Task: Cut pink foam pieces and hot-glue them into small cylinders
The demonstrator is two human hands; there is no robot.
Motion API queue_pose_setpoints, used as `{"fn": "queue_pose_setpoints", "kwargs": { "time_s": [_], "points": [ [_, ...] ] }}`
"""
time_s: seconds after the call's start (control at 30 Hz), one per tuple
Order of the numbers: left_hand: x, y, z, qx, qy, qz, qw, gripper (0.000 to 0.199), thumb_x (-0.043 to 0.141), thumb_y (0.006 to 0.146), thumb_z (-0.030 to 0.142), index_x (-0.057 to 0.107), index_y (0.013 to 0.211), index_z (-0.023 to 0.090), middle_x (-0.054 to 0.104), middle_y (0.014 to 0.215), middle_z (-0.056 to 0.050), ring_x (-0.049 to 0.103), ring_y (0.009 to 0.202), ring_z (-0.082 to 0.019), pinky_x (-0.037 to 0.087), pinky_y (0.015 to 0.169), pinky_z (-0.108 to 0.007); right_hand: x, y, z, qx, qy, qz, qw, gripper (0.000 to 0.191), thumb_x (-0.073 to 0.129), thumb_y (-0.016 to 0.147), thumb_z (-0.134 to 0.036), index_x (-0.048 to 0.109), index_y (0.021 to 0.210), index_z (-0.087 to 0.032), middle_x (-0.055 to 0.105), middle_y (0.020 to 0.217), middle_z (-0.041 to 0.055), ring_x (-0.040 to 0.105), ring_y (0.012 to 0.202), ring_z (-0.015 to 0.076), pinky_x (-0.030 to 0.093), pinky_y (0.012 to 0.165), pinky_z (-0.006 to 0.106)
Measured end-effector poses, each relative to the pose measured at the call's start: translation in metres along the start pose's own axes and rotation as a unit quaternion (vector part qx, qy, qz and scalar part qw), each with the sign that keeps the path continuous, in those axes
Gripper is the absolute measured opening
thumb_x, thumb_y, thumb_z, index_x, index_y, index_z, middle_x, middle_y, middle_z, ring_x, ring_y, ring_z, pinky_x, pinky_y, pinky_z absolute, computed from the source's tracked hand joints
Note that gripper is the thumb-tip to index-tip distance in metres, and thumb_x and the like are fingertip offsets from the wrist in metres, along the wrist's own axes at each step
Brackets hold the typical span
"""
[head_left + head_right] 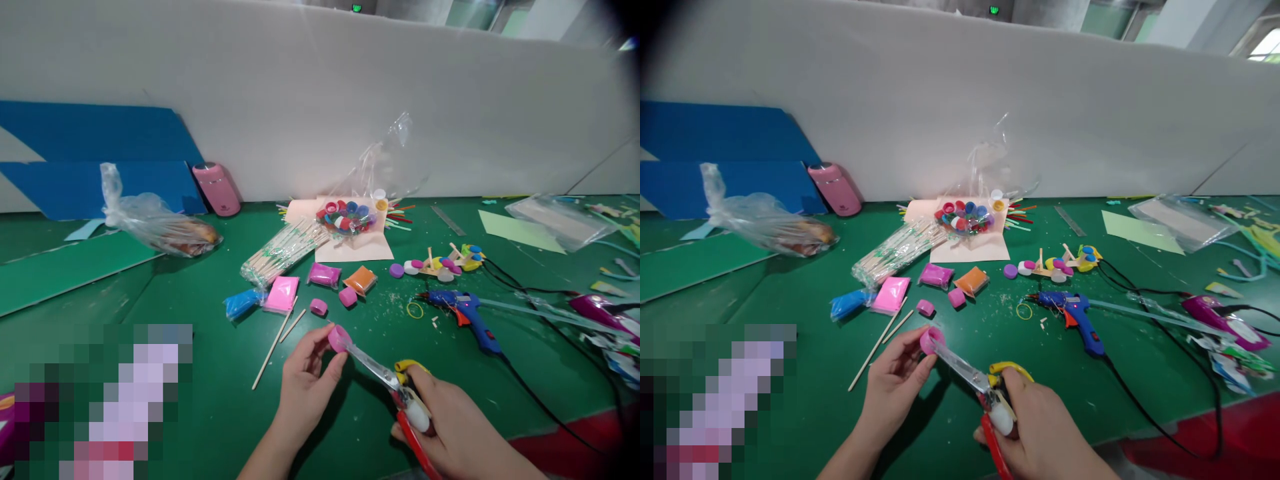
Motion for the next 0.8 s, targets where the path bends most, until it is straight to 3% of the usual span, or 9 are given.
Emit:
{"fn": "queue_pose_setpoints", "kwargs": {
  "time_s": [0.3, 0.6, 0.8],
  "points": [
    [0.001, 0.0, 0.001, 0.018, -0.008, -0.009, 1.0, 0.031, 0.065, 0.063, 0.013, 0.063, 0.093, 0.021, 0.064, 0.091, -0.004, 0.059, 0.085, -0.016, 0.046, 0.079, -0.026, 0.004, 0.001, 0.004, 0.006, 0.011, -0.014, 1.0, 0.03, 0.058, 0.067, -0.033, 0.041, 0.089, -0.02, 0.059, 0.066, -0.0014, 0.053, 0.055, 0.0168, 0.029, 0.047, 0.023],
    [0.006, 0.001, -0.011, -0.085, -0.084, -0.02, 0.993, 0.03, 0.067, 0.062, 0.015, 0.062, 0.092, 0.016, 0.066, 0.083, -0.004, 0.061, 0.076, -0.015, 0.049, 0.073, -0.025, 0.006, -0.002, 0.004, 0.012, 0.032, -0.014, 0.999, 0.023, 0.056, 0.067, -0.028, 0.039, 0.081, -0.022, 0.058, 0.062, -0.0036, 0.05, 0.05, 0.0144, 0.027, 0.045, 0.021],
    [0.002, 0.002, -0.007, -0.058, -0.051, -0.005, 0.997, 0.029, 0.068, 0.059, 0.014, 0.064, 0.088, 0.015, 0.067, 0.085, -0.005, 0.062, 0.08, -0.018, 0.049, 0.076, -0.029, 0.006, -0.003, 0.001, -0.002, 0.027, -0.011, 1.0, 0.023, 0.055, 0.068, -0.031, 0.038, 0.081, -0.022, 0.057, 0.064, -0.0025, 0.051, 0.051, 0.0143, 0.027, 0.045, 0.021]
  ]
}}
Point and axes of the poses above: each hand's wrist, its own y-axis towards the middle knuckle, its own x-axis out of the palm, z = x × y, the point moved 10 cm from there along y, towards the middle knuckle
